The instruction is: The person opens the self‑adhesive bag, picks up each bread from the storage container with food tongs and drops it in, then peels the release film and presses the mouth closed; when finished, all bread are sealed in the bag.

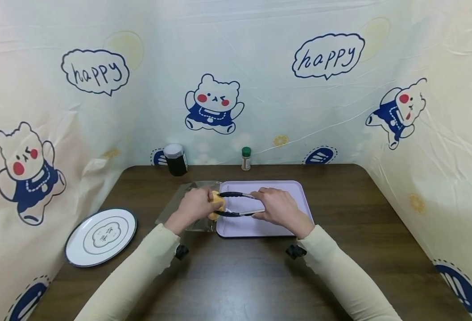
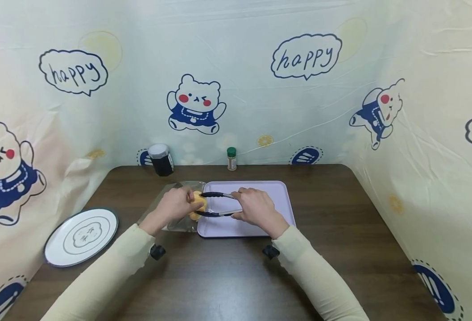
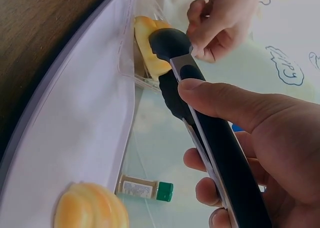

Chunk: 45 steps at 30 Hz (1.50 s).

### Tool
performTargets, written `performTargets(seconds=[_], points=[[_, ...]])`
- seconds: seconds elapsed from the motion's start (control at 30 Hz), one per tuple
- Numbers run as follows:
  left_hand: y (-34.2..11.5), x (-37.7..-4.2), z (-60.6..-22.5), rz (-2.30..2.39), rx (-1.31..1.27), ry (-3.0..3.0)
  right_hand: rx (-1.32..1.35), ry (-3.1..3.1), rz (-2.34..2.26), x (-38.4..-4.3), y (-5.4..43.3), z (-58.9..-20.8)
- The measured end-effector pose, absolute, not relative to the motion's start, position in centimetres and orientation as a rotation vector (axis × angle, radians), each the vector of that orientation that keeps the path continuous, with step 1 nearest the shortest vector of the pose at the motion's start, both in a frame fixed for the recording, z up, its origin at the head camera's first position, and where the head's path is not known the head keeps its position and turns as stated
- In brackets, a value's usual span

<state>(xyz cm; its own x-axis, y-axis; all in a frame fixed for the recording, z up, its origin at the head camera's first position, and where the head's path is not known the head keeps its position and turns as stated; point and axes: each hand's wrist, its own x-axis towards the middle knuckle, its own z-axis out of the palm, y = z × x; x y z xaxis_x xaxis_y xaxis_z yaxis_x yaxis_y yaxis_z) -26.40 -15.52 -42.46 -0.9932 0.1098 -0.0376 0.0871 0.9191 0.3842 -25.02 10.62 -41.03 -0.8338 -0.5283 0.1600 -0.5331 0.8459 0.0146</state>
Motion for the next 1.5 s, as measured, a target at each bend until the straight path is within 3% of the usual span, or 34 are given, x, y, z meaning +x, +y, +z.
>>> performTargets(seconds=[0.33,0.8,1.1,1.3,1.5], points=[[-14.5,-26.4,-42.9,0.345,0.298,3.167,0.841,-2.868,0.045,-24.9,10.4,-40.9],[-14.5,-26.5,-42.4,0.52,0.449,3.15,0.81,-2.856,0.095,-25.1,10.4,-41.1],[-14.3,-26.5,-41.9,0.639,0.391,3.051,0.866,-2.853,0.105,-25.2,10.3,-41.3],[-14.0,-26.3,-42.1,0.34,0.481,3.173,0.857,-2.86,0.075,-25.4,10.4,-41.6],[-13.9,-26.3,-42.1,0.191,0.309,3.214,0.872,-2.86,0.068,-25.5,10.3,-41.7]])
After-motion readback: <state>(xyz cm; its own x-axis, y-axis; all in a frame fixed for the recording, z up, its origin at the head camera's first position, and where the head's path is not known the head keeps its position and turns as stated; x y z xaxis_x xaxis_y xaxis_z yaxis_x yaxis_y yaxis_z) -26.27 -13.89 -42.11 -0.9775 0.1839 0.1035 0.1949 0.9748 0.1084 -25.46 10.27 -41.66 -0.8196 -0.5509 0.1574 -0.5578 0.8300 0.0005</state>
